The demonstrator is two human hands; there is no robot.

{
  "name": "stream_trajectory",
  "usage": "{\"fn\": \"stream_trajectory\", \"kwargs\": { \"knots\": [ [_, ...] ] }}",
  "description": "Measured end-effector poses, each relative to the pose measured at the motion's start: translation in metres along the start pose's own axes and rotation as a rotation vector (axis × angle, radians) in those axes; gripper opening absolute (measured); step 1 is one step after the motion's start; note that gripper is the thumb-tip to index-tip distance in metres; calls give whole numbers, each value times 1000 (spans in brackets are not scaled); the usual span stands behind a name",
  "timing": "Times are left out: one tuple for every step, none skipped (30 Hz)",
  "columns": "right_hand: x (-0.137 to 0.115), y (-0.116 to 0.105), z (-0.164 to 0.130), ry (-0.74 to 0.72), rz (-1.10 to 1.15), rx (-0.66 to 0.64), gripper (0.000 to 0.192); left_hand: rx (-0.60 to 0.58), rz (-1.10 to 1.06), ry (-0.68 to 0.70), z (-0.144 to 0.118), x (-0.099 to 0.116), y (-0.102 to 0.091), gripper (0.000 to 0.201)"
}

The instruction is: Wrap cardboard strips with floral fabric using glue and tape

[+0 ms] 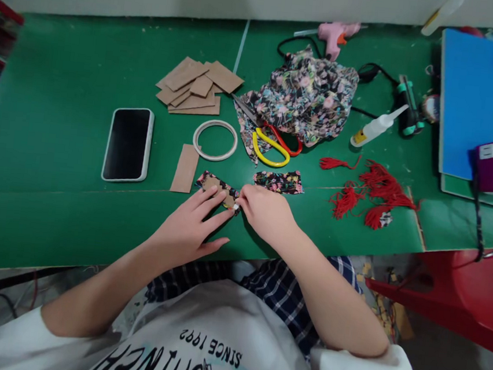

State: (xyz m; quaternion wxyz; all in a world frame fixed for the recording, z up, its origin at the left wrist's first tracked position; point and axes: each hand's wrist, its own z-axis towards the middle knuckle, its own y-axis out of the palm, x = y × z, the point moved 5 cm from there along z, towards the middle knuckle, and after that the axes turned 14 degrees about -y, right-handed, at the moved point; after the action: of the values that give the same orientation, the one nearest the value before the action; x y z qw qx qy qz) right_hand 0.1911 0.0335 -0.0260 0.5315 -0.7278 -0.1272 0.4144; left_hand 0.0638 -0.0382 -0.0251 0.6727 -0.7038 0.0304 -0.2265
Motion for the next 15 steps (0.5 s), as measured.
{"fn": "stream_trajectory", "kwargs": {
  "knots": [
    [-1,0,0,-3,-10,2,16,8,4,-5,0,1,0,48],
    [-1,0,-1,-6,-18,5,16,17,7,-10,0,1,0,47],
    [-2,0,-1,-8,-25,8,16,25,10,-15,0,2,1,47],
    [-3,-1,-2,-9,-30,10,16,33,11,-20,0,2,1,47],
    [-3,-1,-2,-9,-35,11,16,40,11,-23,0,3,1,47],
    [-4,-1,-2,-8,-39,12,16,48,10,-26,1,3,1,47],
    [-4,-1,-2,-6,-44,12,16,53,10,-27,1,3,1,47],
    [-4,-1,-2,-3,-50,12,17,55,12,-27,1,3,2,47],
    [-4,-1,-2,0,-58,11,17,57,14,-29,1,3,2,47],
    [-5,0,-2,2,-67,10,18,60,17,-30,1,3,2,47],
    [-5,0,-2,4,-78,7,19,60,19,-32,1,3,2,46],
    [-5,0,-2,6,-88,2,20,60,21,-34,1,3,3,46],
    [-5,0,-2,6,-97,-1,21,61,20,-36,1,3,3,46],
    [-6,1,-2,6,-105,-3,21,61,18,-38,1,3,3,45],
    [-6,1,-2,7,-110,-3,22,62,14,-41,2,3,3,45]
  ]
}}
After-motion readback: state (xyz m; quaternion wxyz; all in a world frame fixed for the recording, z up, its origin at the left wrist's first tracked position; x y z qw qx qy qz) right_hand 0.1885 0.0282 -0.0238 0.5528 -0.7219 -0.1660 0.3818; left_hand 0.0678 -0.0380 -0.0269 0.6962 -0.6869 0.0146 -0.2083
